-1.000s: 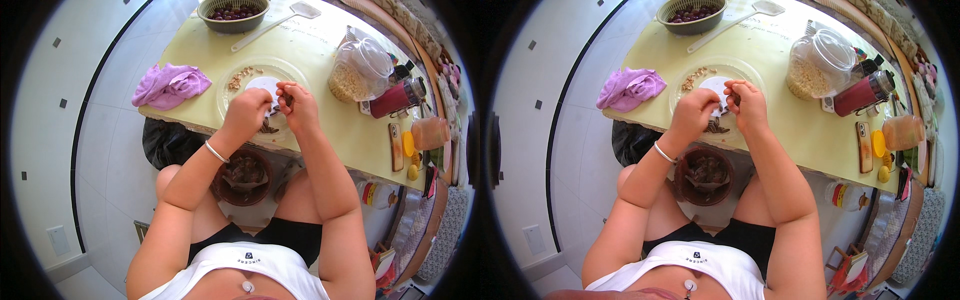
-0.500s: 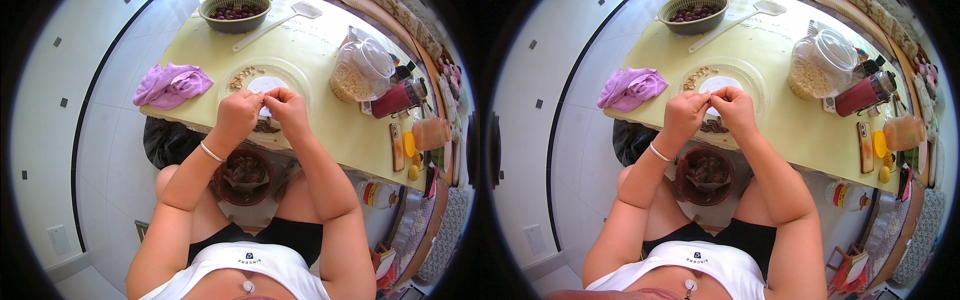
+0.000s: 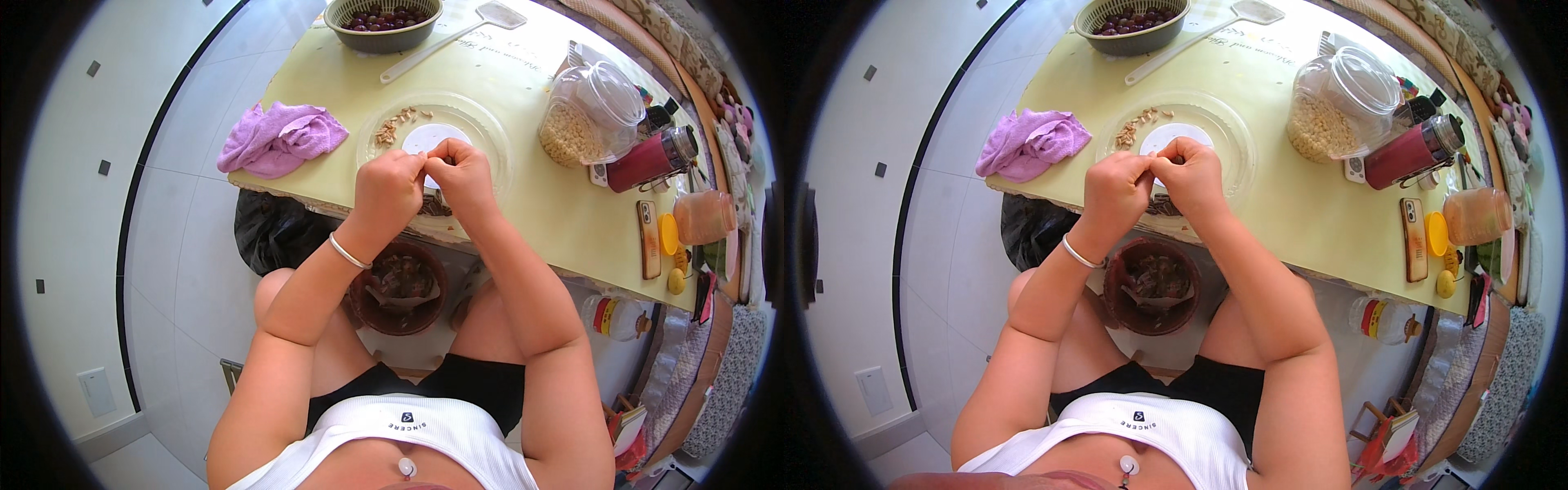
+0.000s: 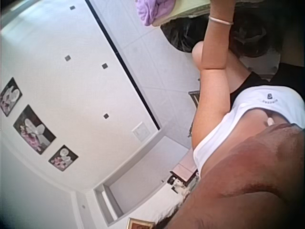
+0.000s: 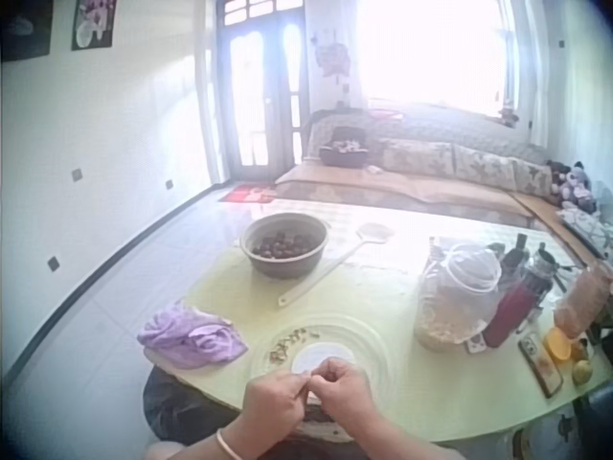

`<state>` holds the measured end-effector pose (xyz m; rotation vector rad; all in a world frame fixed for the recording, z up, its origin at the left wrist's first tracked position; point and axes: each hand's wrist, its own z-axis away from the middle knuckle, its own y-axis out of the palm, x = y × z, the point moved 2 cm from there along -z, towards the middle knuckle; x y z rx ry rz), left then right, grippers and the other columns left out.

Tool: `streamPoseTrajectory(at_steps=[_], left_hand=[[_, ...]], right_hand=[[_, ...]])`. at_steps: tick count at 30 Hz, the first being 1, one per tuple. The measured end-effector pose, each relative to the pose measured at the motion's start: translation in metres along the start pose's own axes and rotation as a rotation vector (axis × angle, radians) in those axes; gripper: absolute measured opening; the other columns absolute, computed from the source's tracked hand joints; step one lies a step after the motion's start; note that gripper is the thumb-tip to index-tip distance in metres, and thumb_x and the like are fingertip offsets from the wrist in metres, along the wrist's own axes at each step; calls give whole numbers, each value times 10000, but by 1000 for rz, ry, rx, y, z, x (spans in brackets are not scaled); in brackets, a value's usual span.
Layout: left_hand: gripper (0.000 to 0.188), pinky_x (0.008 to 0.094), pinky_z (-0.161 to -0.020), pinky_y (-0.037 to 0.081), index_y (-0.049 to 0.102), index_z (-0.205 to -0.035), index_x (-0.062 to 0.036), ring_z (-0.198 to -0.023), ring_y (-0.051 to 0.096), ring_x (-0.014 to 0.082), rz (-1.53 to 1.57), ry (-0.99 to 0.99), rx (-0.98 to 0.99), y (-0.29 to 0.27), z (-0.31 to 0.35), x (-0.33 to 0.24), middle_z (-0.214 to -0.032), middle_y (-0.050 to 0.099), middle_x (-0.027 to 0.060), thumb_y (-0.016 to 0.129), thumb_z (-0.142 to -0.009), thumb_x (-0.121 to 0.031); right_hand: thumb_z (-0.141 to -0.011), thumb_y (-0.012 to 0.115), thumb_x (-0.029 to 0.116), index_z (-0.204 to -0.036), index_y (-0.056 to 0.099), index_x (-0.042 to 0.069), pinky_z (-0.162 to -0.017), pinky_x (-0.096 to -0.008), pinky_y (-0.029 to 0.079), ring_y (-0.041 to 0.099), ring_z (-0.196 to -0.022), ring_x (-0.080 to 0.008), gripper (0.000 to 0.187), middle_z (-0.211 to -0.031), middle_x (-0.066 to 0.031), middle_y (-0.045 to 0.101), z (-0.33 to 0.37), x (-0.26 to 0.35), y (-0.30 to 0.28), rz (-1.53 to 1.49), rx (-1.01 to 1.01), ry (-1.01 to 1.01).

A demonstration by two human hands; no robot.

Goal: The person sits on the floor and peels the skin off dates one by one. The peeled skins are placed into a bowl on the lap, while the peeled dates are placed on a plate on the table.

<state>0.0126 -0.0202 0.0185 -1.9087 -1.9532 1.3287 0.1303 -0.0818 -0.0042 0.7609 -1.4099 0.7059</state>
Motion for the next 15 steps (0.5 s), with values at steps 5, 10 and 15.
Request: streamPoseTrajectory(at_steps=[5, 10, 15], left_hand=[[166, 240, -572, 537, 713, -932, -10, -653, 653, 134, 586, -422, 71, -5, -4, 8, -776, 688, 89, 693, -773, 34], [193, 216, -585, 552, 703, -966, -1, -658, 653, 118, 1004, -649, 115, 0, -3, 14, -786, 690, 92, 686, -784, 61], [174, 211, -569, 546, 697, -939, 25, -645, 650, 114, 1039, -655, 35, 4, -1, 14, -758, 684, 89, 697, -769, 64]], right_hand=[[-765, 640, 56, -718, 576, 23, -462, -219, 301, 402, -528, -45, 86, -628, 17, 529, -2, 2, -8, -299, 140, 205], [-779, 646, 56, -744, 575, 31, -462, -211, 297, 420, -522, -52, 83, -640, 9, 541, -1, 2, -13, -351, 178, 205], [-786, 651, 57, -748, 579, 35, -461, -210, 296, 425, -519, -52, 84, -640, 2, 545, -2, 0, -12, -394, 165, 199]])
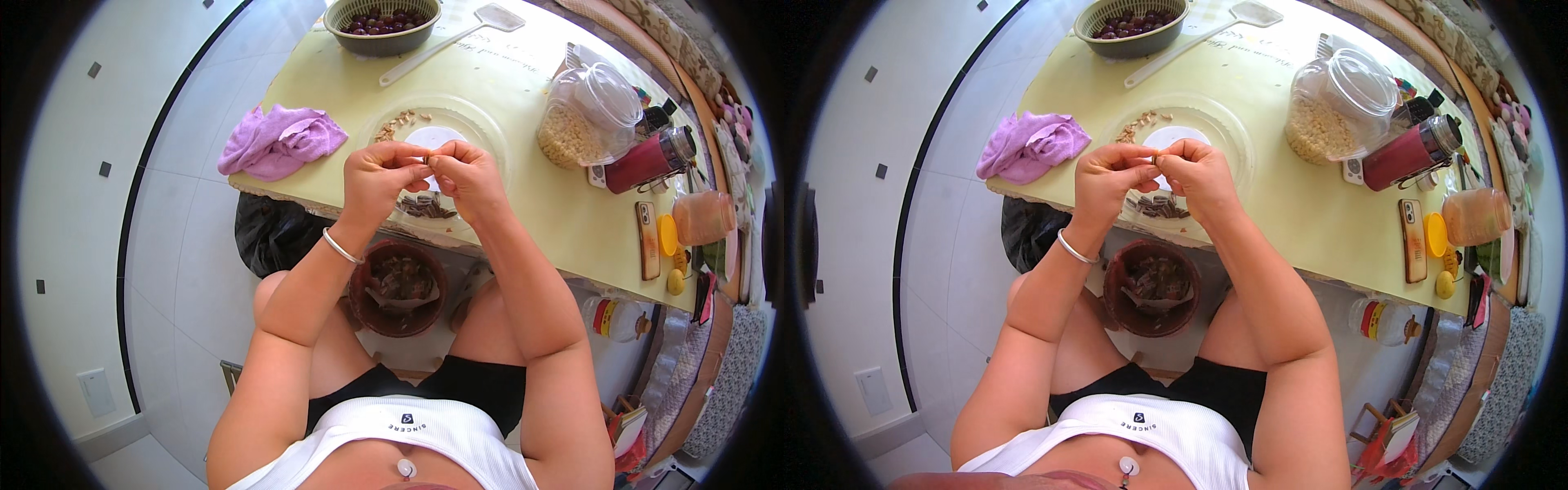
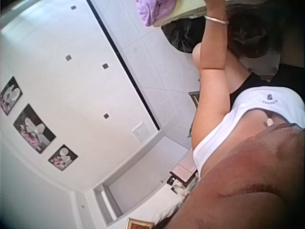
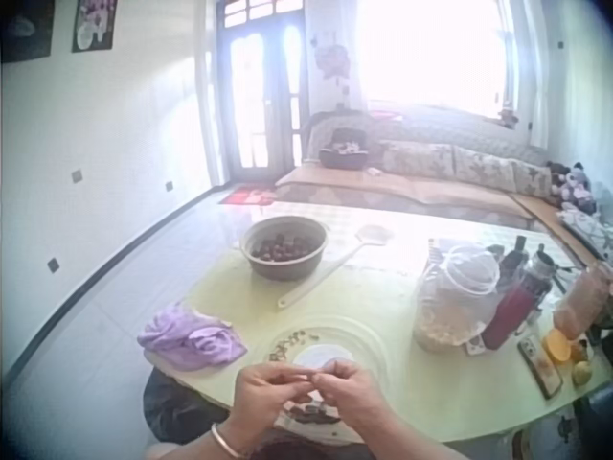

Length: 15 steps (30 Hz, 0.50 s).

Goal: The person sits on the floor and peels the skin off dates one by one. The peeled skins are placed into a bowl on the lap, while the peeled dates are placed on a plate on the table.

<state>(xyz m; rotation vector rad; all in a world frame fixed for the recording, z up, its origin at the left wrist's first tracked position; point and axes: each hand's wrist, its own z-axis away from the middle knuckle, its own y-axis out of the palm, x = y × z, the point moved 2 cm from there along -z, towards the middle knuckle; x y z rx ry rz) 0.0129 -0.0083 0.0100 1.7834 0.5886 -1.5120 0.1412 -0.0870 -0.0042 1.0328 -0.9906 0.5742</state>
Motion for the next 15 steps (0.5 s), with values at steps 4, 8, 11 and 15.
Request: streamPoseTrajectory(at_steps=[4, 8, 11, 15], left_hand=[[185, 233, -594, 559, 678, -973, 16, -641, 662, 151, -35, 32, -8, -2, -1, 3, -784, 686, 105, 679, -792, 53], [158, 234, -586, 551, 674, -974, 23, -655, 662, 152, 132, -112, 36, -6, -6, 3, -804, 684, 105, 655, -817, 34], [148, 229, -571, 532, 669, -978, 23, -640, 645, 137, 129, -155, 69, -6, -8, 1, -790, 674, 90, 644, -833, 16], [122, 212, -550, 496, 657, -968, 21, -606, 604, 101, -34, -76, 90, -6, -8, 2, -752, 652, 60, 629, -852, -2]], right_hand=[[-787, 646, 48, -759, 582, 33, -459, -209, 299, 425, -516, -51, 72, -637, 2, 542, 0, 2, 0, -14, -3, 0], [-795, 581, 17, -780, 583, 19, -458, -219, 322, 451, -532, -71, 15, -680, -28, 563, 1, 6, -3, -84, 40, 44], [-795, 515, 1, -811, 586, 4, -480, -228, 373, 502, -572, -101, 73, -743, -66, 591, -2, 2, -4, -297, 48, 50], [-793, 475, -12, -860, 594, -4, -532, -232, 426, 551, -637, -125, 137, -807, -88, 613, -2, 1, -4, -268, 21, 102]])
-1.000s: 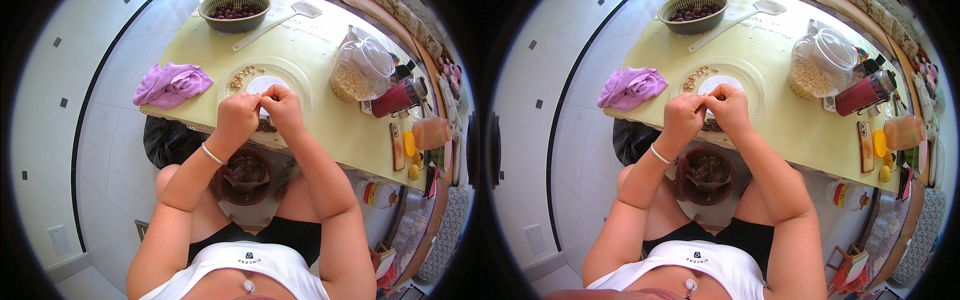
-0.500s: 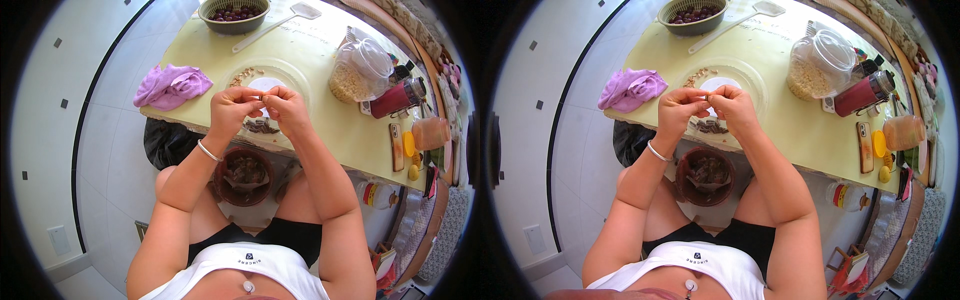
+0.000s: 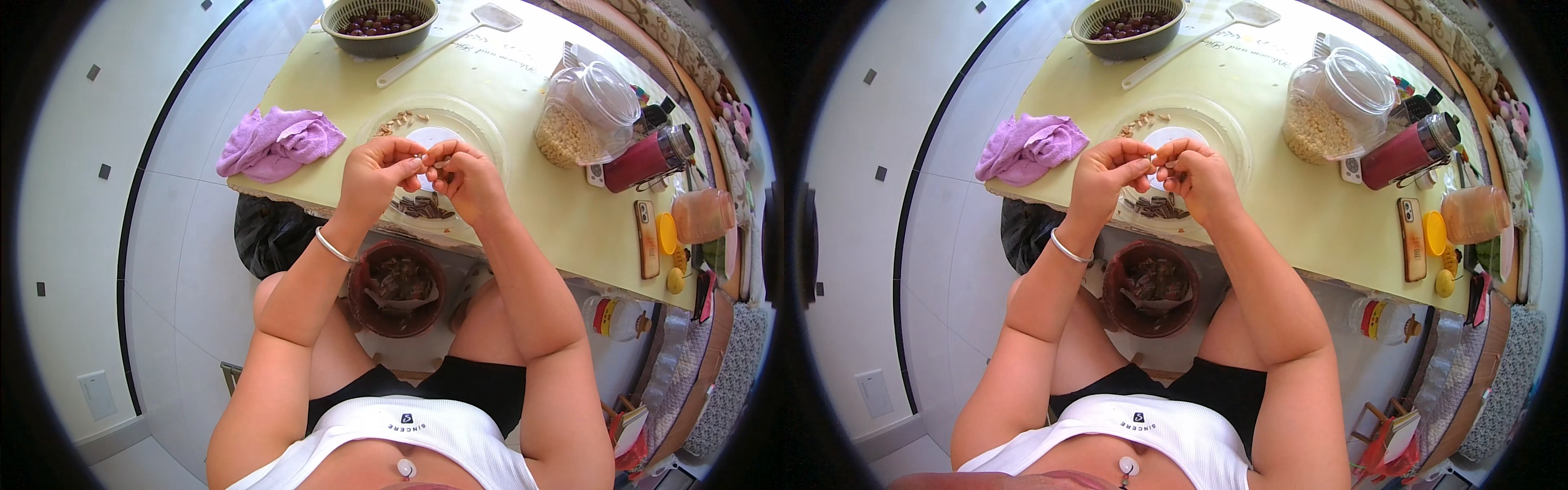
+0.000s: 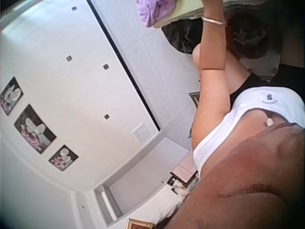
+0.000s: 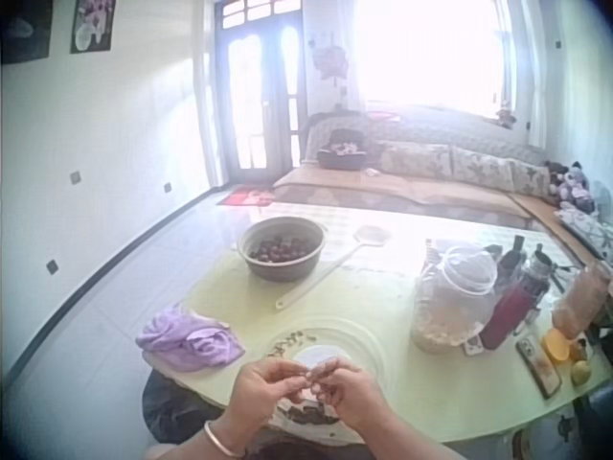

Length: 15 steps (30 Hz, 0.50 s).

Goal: The person sits on the floor and peels the skin off dates one by one. The peeled skins are placed into a bowl on the lap, while the peeled dates are placed on a plate on the table.

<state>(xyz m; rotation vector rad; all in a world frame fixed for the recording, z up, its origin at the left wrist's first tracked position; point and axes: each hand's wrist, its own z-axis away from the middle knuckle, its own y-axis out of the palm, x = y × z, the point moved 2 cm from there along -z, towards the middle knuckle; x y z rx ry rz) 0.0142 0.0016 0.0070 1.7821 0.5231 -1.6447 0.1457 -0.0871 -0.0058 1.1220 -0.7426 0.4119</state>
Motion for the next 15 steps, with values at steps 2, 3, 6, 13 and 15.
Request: streamPoseTrajectory(at_steps=[2, 3, 6, 13, 15], left_hand=[[103, 205, -544, 482, 646, -959, 18, -599, 591, 88, -80, 36, -12, 1, 1, -1, -743, 646, 50, 616, -863, -6], [93, 203, -543, 478, 638, -953, 15, -600, 588, 84, -107, 46, -20, 1, 2, -2, -742, 645, 47, 608, -869, -7], [63, 202, -532, 478, 612, -931, 15, -591, 595, 77, -213, 112, -66, 4, 4, -6, -727, 649, 59, 580, -878, 4], [27, 210, -521, 483, 548, -929, 15, -590, 622, 94, -543, 276, 1, 4, 8, -15, -733, 660, 90, 542, -903, 9], [50, 245, -524, 488, 540, -937, 10, -579, 636, 128, -522, 261, -22, 4, 9, -18, -720, 665, 110, 544, -887, 6]], right_hand=[[-806, 501, -9, -879, 600, -4, -552, -229, 438, 560, -654, -121, 123, -819, -84, 620, -1, -3, -4, 56, 12, 38], [-812, 518, -2, -891, 605, -3, -554, -228, 438, 559, -657, -116, 117, -824, -79, 621, -1, -4, -3, 94, 12, 37], [-827, 566, 20, -926, 617, -1, -561, -223, 437, 555, -661, -101, 113, -839, -63, 625, -1, -7, 1, 194, 19, 33], [-845, 526, 24, -975, 620, -12, -609, -219, 457, 575, -698, -112, 164, -862, -61, 631, 1, -12, 6, 233, 42, 38], [-854, 490, 29, -987, 613, -25, -618, -222, 463, 585, -713, -129, 188, -862, -74, 628, 0, -12, 5, 132, 31, 81]])
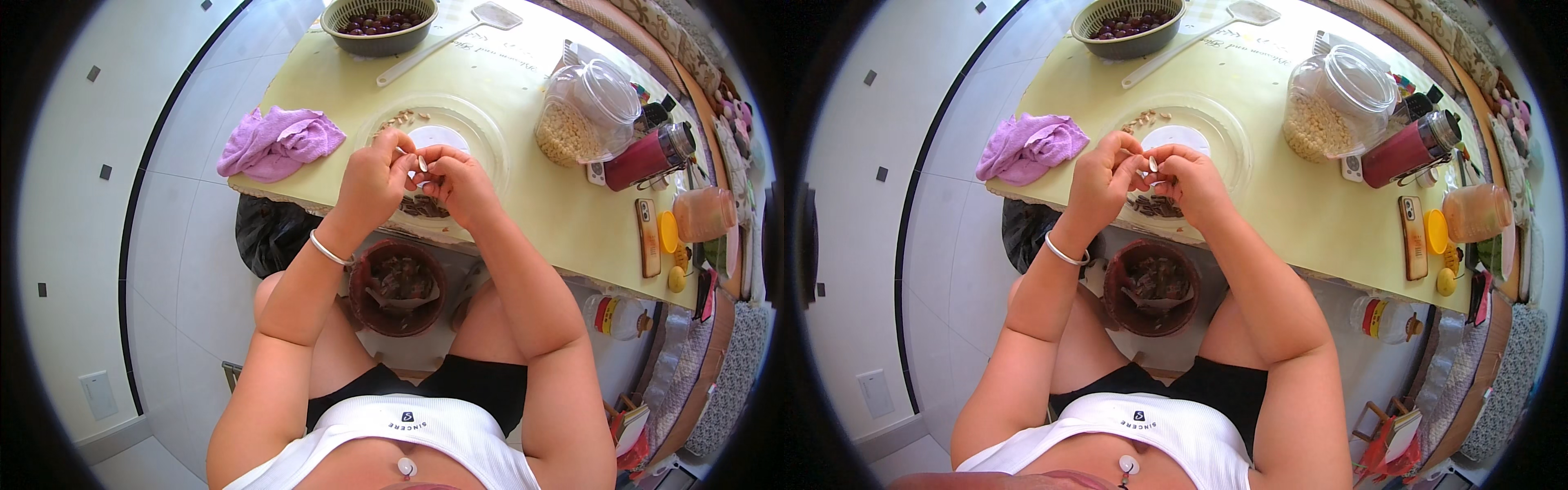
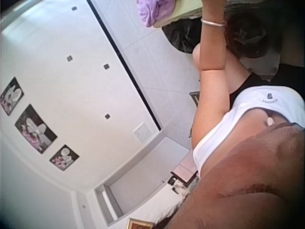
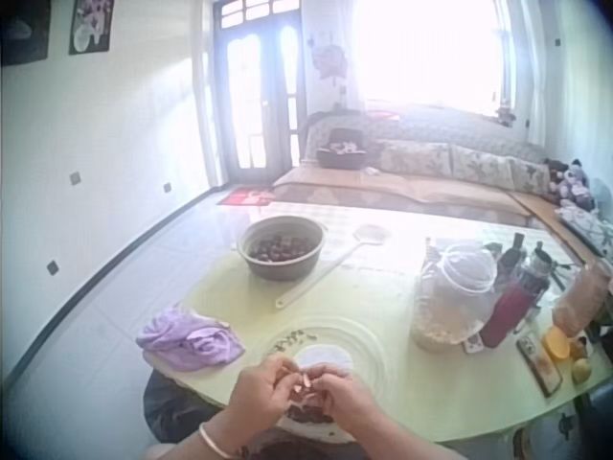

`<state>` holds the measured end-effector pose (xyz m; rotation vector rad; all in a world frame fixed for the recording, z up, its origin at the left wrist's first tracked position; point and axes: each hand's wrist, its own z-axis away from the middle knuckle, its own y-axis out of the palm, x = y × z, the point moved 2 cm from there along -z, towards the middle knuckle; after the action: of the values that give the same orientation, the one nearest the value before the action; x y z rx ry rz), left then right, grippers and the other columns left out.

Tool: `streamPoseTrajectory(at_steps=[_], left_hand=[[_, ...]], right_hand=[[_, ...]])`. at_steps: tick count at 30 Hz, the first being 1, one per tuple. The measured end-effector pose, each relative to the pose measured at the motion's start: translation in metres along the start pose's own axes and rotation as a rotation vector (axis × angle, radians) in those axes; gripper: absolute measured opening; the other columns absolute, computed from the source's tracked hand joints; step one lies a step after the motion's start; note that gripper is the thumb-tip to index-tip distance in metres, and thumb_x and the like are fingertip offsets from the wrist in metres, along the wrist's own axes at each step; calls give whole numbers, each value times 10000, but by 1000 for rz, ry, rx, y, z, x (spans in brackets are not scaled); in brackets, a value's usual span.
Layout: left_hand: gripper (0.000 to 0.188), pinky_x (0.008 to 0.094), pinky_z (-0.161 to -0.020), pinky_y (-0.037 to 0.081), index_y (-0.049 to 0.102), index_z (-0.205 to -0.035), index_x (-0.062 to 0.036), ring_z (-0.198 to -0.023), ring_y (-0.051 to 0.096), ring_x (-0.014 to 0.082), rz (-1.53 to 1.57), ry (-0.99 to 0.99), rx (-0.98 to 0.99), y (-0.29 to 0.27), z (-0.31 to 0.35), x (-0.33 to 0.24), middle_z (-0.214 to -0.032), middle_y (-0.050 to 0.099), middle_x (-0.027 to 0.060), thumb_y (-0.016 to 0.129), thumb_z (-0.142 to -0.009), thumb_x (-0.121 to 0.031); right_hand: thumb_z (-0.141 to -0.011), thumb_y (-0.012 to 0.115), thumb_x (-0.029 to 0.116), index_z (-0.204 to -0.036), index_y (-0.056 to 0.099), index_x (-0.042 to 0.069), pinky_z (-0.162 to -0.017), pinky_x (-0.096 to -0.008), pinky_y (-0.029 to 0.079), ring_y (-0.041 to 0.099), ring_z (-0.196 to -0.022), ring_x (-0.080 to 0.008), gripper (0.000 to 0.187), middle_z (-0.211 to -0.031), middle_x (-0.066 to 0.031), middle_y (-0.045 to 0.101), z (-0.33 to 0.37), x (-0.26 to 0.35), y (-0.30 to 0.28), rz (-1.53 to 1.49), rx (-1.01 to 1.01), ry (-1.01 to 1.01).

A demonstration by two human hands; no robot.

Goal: The person sits on the floor and peels the skin off dates one by one. The peeled skins are placed into a bowl on the lap, while the peeled dates are placed on a plate on the table.

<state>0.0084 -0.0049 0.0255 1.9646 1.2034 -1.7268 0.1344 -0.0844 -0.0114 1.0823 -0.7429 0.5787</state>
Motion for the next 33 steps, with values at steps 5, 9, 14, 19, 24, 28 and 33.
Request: streamPoseTrajectory(at_steps=[5, 9, 14, 19, 24, 28, 33], left_hand=[[54, 253, -526, 489, 576, -923, 10, -573, 642, 149, -10, 0, -108, -11, -5, -1, -740, 676, 119, 575, -871, -5], [46, 265, -567, 497, 659, -854, 13, -637, 646, 152, -321, 188, -249, -28, -17, 26, -800, 694, 115, 644, -814, -4], [70, 322, -617, 490, 697, -786, -12, -661, 626, 231, -633, 271, -241, -25, -14, 26, -768, 671, 117, 695, -716, -13], [104, 354, -699, 485, 696, -771, -31, -736, 608, 272, -424, 133, 270, -7, -6, 1, -741, 646, 108, 724, -676, -62], [87, 385, -745, 476, 679, -749, -41, -831, 585, 285, -617, 220, 337, 9, 4, 9, -769, 626, 100, 710, -670, -60], [107, 404, -756, 469, 655, -778, -35, -829, 578, 301, -637, 256, 344, 13, 4, 8, -762, 614, 108, 690, -678, -47], [106, 354, -673, 489, 648, -837, -11, -735, 611, 286, -372, 174, 78, 8, 0, 0, -791, 636, 135, 684, -739, -29]], right_hand=[[-866, 454, 67, -1004, 593, -55, -582, -224, 450, 572, -697, -152, 231, -833, -96, 608, -3, 4, 3, -219, 0, 86], [-872, 494, 128, -949, 585, -41, -461, -221, 353, 476, -575, -135, 206, -752, -65, 556, -8, 14, -16, -277, -181, -22], [-871, 502, 127, -893, 571, -23, -434, -223, 310, 449, -545, -122, 167, -718, -58, 530, -4, 28, -30, -322, -233, -203], [-870, 503, 124, -891, 574, -27, -429, -227, 308, 450, -541, -125, 168, -716, -63, 533, -1, 28, -32, -270, -260, -188], [-866, 513, 115, -883, 585, -29, -421, -225, 306, 456, -531, -123, 162, -719, -68, 545, -3, 22, -27, -211, -264, -156], [-859, 534, 99, -873, 597, -25, -421, -225, 311, 462, -529, -112, 140, -713, -62, 555, -1, 22, -22, -141, -243, -140], [-834, 593, 59, -863, 615, 2, -453, -206, 333, 474, -549, -75, 67, -742, -51, 592, 2, 16, -15, 51, -157, -110]])
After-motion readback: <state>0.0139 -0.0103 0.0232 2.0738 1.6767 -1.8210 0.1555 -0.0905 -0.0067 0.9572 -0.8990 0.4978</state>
